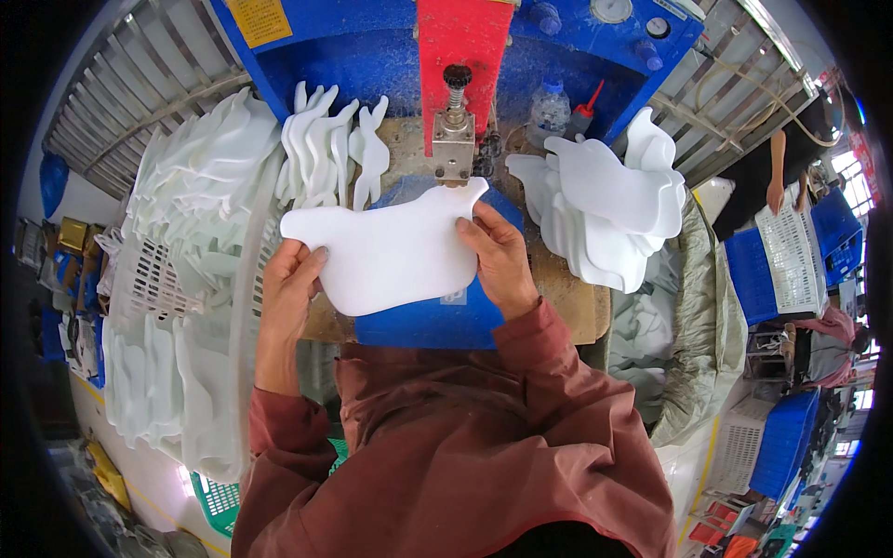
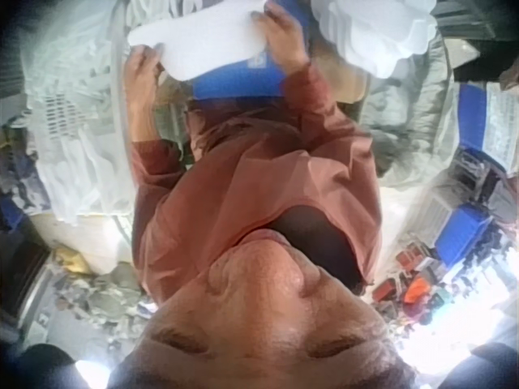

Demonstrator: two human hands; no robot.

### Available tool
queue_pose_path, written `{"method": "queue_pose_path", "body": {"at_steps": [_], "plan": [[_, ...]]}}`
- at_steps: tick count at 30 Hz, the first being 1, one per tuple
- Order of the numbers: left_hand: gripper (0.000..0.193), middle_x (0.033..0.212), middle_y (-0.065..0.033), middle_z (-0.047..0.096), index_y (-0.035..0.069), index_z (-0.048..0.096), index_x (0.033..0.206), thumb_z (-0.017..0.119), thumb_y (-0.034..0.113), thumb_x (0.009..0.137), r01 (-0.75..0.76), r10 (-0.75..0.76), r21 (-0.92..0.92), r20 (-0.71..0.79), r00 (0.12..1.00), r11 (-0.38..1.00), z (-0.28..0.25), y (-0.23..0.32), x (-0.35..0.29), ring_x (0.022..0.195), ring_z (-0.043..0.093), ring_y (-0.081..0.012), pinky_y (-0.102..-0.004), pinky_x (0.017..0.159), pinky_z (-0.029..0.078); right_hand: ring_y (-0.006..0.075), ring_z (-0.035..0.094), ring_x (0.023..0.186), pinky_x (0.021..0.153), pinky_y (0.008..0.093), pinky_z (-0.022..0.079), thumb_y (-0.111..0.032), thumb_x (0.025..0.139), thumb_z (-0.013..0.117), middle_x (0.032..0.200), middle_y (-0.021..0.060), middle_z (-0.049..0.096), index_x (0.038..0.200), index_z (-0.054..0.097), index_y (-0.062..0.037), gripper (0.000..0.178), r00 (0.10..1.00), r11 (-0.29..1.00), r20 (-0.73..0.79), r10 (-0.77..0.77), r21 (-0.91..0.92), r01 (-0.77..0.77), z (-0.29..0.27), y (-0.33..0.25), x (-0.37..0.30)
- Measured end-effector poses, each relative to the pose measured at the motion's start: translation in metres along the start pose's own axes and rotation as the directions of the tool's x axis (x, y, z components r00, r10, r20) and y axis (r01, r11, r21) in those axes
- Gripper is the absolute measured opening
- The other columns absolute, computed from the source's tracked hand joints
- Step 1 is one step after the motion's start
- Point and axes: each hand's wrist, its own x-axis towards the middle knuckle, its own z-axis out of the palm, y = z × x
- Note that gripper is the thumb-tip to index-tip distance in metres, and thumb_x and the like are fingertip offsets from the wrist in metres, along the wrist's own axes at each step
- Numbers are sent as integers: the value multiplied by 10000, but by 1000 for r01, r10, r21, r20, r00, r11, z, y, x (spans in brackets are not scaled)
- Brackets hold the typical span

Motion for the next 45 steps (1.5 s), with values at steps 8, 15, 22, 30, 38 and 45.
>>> {"method": "queue_pose_path", "body": {"at_steps": [8,15,22,30,38,45], "plan": [[328,1119,-31,714,16,620,1351,599,60,1026,48,-53,53,84,995,997,19,0,18,964,677,-98,-280,822,565,91,667,962,846,251,548,-103,1037,654,1136,44,727,1395,619,17,379,993,996,-91,-69,-53,64,-20,-10,0],[319,1079,-13,719,30,627,1340,607,65,1024,35,-30,-24,169,985,999,43,-1,36,952,660,-76,-260,797,544,89,661,982,859,249,539,-122,1037,660,1144,41,724,1380,633,15,370,978,987,-164,-129,-120,110,-38,-21,1],[312,1119,-46,710,24,617,1344,598,93,1041,11,-31,91,222,975,996,54,-4,65,975,683,-112,-295,837,576,88,651,988,859,246,530,-135,1042,650,1154,49,718,1363,636,33,363,956,966,-203,-210,-193,172,-42,-42,8],[386,1089,-49,749,11,628,1378,681,94,1004,7,-1,-64,89,996,998,27,-4,66,915,707,-102,-262,792,588,87,652,966,844,242,530,-130,1036,666,1134,38,723,1341,649,31,345,977,976,-135,-166,-163,144,-25,-26,31],[334,956,11,690,9,647,1323,685,85,1000,85,-66,-154,119,991,984,48,-16,56,805,646,-60,-227,706,548,99,671,951,836,240,542,-139,1036,661,1106,56,730,1316,655,41,333,963,976,-199,-180,-154,151,-31,-45,4],[339,1047,-30,732,37,643,1341,677,73,1006,84,-72,-45,218,973,995,66,-20,61,886,694,-83,-251,769,603,100,664,958,827,233,538,-122,1038,655,1135,60,720,1329,646,54,340,941,959,-248,-228,-222,174,-43,-61,-13]]}}
